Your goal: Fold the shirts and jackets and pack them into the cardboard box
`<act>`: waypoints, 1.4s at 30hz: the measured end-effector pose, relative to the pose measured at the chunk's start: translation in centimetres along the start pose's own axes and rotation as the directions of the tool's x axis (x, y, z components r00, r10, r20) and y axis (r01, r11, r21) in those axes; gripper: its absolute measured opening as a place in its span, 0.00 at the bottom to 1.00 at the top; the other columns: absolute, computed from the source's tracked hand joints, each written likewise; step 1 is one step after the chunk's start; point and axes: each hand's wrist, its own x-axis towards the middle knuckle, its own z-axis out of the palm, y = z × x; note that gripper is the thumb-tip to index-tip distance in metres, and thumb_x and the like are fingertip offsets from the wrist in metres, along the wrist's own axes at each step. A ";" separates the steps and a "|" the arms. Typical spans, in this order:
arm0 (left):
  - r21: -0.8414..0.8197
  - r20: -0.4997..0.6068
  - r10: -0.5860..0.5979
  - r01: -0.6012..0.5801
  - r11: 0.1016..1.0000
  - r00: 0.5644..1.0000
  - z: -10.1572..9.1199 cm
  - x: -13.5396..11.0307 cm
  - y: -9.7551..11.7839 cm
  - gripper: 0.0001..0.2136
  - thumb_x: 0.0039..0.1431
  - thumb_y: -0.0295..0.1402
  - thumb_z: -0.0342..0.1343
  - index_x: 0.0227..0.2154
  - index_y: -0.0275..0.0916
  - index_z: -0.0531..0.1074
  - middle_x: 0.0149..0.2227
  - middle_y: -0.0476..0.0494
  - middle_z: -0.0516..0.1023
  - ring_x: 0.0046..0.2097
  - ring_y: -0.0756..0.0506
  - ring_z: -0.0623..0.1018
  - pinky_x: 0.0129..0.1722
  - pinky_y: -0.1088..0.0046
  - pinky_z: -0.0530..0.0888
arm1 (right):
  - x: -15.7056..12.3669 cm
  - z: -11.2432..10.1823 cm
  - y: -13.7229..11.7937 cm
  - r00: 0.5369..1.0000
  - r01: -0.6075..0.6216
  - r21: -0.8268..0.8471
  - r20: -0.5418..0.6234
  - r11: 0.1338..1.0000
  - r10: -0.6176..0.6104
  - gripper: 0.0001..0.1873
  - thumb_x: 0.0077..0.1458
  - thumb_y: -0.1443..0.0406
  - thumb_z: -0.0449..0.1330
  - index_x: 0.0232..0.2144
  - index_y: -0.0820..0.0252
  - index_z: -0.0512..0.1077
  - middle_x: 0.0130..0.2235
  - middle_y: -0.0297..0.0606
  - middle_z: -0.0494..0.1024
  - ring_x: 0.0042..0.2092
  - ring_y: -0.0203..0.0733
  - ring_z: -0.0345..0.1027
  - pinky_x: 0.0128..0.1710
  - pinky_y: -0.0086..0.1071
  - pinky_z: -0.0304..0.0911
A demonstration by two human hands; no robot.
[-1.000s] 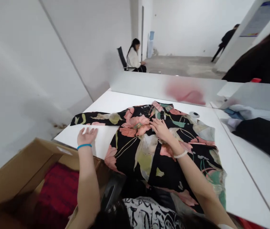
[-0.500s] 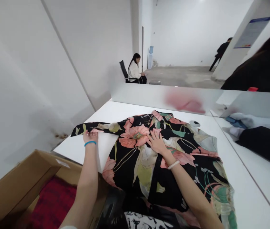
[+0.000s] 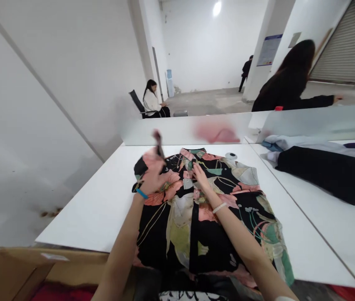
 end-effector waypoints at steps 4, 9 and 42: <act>0.275 0.268 0.086 -0.162 0.948 0.960 4.9 -2.4 -0.5 0.22 0.60 0.41 0.48 0.56 0.44 0.65 0.61 0.45 0.63 0.64 0.42 0.59 0.65 0.58 0.43 | 0.3 -3.3 0.4 0.986 -0.163 0.121 -0.023 0.979 0.167 0.34 0.64 0.50 0.29 0.61 0.62 0.55 0.50 0.51 0.75 0.48 0.47 0.73 0.42 0.43 0.70; 0.456 0.070 -0.101 0.058 0.888 0.992 5.8 -3.7 -4.8 0.21 0.59 0.38 0.48 0.53 0.38 0.68 0.61 0.34 0.63 0.64 0.34 0.58 0.64 0.48 0.43 | 0.0 -3.8 0.1 0.973 -0.229 0.223 0.019 0.948 0.230 0.28 0.63 0.53 0.41 0.57 0.63 0.59 0.47 0.50 0.76 0.43 0.45 0.75 0.38 0.40 0.72; 0.773 0.050 -0.095 0.021 0.634 0.994 6.8 -5.1 -7.7 0.28 0.62 0.42 0.44 0.61 0.28 0.58 0.62 0.28 0.59 0.63 0.28 0.57 0.60 0.45 0.53 | -1.4 -11.9 -1.2 0.961 -0.219 -0.605 0.000 0.765 0.276 0.06 0.52 0.70 0.57 0.33 0.61 0.63 0.25 0.34 0.72 0.27 0.38 0.69 0.27 0.28 0.61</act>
